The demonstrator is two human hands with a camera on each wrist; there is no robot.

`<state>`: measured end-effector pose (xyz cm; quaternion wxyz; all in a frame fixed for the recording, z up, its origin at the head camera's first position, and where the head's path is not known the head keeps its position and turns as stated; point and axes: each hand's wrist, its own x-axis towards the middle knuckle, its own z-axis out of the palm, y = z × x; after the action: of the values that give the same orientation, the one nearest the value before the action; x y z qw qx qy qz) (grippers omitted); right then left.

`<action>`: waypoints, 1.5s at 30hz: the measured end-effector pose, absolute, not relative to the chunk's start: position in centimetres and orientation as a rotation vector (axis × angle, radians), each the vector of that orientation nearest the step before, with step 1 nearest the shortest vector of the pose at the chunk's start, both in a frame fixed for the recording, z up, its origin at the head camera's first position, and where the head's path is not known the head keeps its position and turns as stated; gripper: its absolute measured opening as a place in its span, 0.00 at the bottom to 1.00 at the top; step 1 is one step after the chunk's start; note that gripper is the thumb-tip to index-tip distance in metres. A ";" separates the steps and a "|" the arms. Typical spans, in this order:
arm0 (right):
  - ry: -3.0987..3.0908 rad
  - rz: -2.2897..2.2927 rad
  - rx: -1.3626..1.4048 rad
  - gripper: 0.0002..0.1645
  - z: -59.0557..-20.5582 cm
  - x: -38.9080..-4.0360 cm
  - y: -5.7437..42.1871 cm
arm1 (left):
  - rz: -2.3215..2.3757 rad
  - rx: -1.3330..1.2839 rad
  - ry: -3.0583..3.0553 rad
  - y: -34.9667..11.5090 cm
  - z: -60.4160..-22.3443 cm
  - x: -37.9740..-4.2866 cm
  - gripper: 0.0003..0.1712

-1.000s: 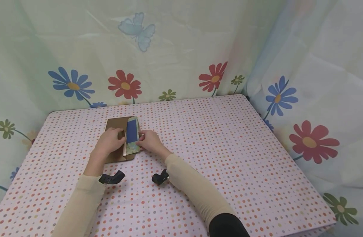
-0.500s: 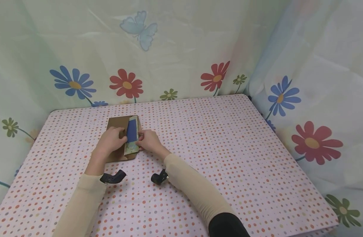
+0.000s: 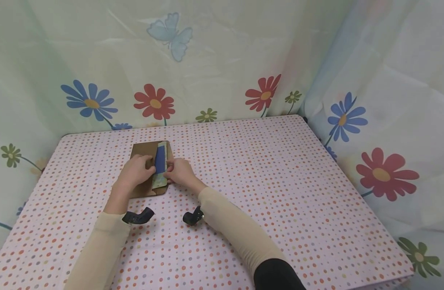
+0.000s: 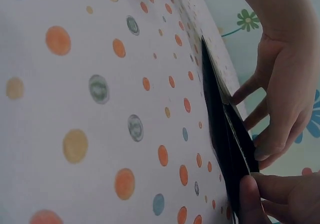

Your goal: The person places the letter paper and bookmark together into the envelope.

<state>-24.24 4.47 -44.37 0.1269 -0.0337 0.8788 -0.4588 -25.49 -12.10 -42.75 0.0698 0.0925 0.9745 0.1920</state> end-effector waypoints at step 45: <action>2.081 -1.791 0.259 0.18 -45.3 -25.1 4.4 | 0.611 0.282 2.948 -12.3 -43.1 -25.8 0.32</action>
<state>-25.10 4.40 -45.28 0.1906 0.0921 0.7408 -0.6375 -25.83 -12.25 -43.05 0.0587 0.0930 0.9732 0.2018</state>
